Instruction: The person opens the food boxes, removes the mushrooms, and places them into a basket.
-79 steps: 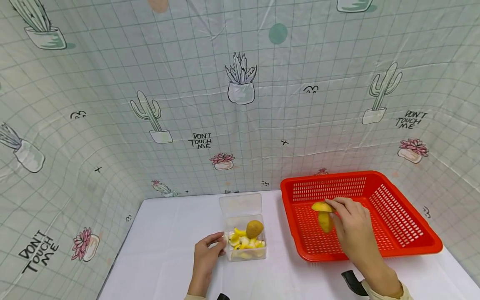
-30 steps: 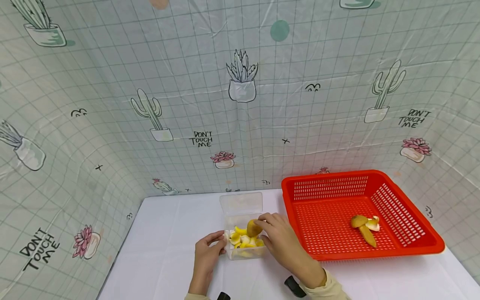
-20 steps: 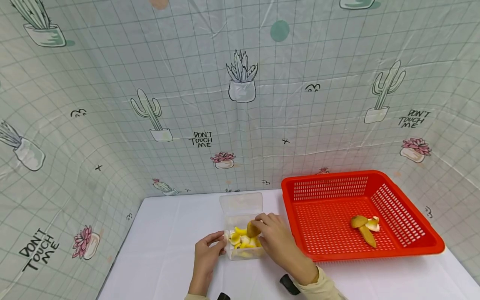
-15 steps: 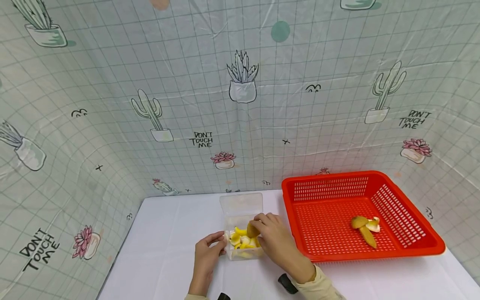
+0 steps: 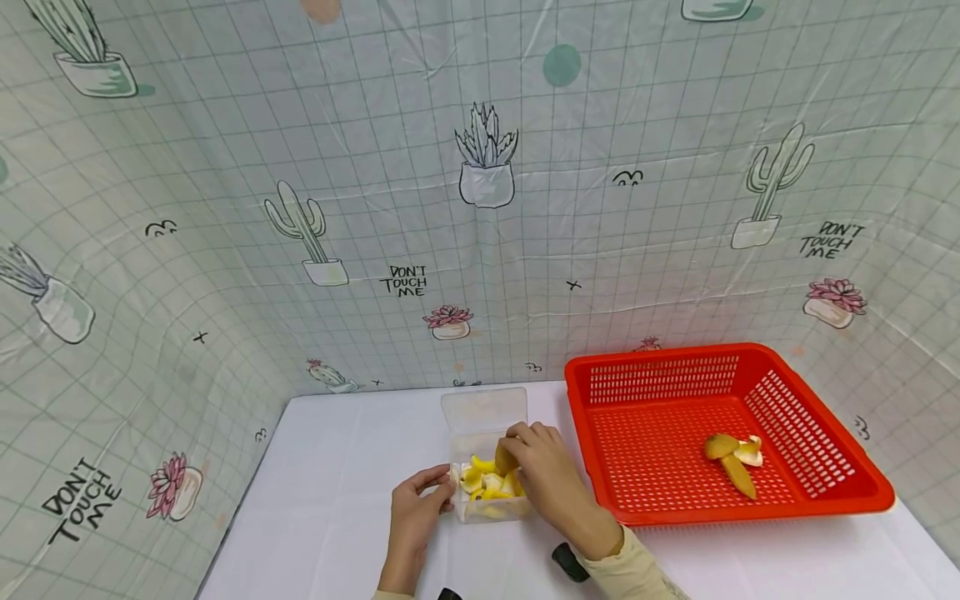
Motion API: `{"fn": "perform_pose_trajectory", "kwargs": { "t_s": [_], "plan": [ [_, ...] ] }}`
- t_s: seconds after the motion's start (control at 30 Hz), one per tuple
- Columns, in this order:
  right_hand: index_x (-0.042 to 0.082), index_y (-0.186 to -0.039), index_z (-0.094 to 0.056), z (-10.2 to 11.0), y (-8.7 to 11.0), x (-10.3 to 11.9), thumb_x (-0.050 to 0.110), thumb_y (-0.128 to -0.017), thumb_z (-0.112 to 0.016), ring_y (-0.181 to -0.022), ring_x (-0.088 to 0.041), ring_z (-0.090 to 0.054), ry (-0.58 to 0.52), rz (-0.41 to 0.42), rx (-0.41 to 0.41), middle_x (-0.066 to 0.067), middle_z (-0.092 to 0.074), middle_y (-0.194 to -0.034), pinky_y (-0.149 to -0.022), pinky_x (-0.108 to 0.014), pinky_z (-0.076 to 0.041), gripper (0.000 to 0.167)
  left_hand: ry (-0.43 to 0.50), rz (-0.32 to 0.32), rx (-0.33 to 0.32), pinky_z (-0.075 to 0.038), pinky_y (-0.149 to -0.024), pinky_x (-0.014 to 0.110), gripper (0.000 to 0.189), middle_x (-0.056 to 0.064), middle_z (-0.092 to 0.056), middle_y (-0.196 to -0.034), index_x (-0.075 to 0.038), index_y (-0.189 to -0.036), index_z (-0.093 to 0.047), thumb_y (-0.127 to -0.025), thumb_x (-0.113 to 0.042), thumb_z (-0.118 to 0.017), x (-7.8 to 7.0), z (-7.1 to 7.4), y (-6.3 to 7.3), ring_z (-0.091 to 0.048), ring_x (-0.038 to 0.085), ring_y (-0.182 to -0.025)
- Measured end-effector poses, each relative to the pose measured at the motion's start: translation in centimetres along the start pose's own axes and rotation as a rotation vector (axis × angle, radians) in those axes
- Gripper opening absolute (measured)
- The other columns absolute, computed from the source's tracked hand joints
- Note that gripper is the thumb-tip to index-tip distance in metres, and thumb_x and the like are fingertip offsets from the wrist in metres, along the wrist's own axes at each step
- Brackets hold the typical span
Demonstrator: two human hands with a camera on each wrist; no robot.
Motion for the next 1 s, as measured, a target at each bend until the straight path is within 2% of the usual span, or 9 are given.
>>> {"fn": "perform_pose_trajectory", "kwargs": {
  "t_s": [0.47, 0.7, 1.0],
  "plan": [
    [0.007, -0.101, -0.078, -0.56, -0.17, -0.51, -0.011, -0.065, -0.092, -0.092, -0.023, -0.059, 0.008, -0.008, 0.021, -0.002, -0.069, -0.1, -0.087, -0.039, -0.051, 0.043, -0.013, -0.001, 0.007, -0.055, -0.058, 0.017, 0.034, 0.016, -0.067, -0.107, 0.017, -0.123, -0.068, -0.091, 0.006, -0.071, -0.02, -0.03, -0.04, -0.061, 0.009, -0.067],
    [0.008, -0.098, -0.076, -0.65, -0.15, -0.65, -0.012, -0.066, -0.087, -0.091, -0.023, -0.059, 0.015, 0.023, 0.017, -0.001, -0.068, -0.096, -0.084, -0.038, -0.05, 0.039, -0.01, -0.001, -0.008, -0.055, -0.057, 0.018, 0.034, 0.016, -0.067, -0.106, 0.017, -0.122, -0.069, -0.091, 0.006, -0.072, -0.35, -0.03, 0.21, -0.06, 0.01, -0.066],
    [0.006, -0.101, -0.076, -0.05, -0.08, -0.77, -0.004, -0.068, -0.092, -0.094, -0.023, -0.059, 0.0, 0.027, 0.016, -0.002, -0.069, -0.099, -0.087, -0.038, -0.051, 0.038, -0.014, 0.0, -0.016, -0.055, -0.057, 0.018, 0.034, 0.013, -0.068, -0.104, 0.016, -0.122, -0.069, -0.09, 0.005, -0.073, -0.35, -0.01, 0.21, -0.06, 0.01, -0.066]
  ]
}}
Point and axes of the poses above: each hand's wrist, its own y-axis away from the middle knuckle, its own z-axis out of the back of the hand, x = y × z, the point moved 6 cm from there along -y, towards the middle knuckle
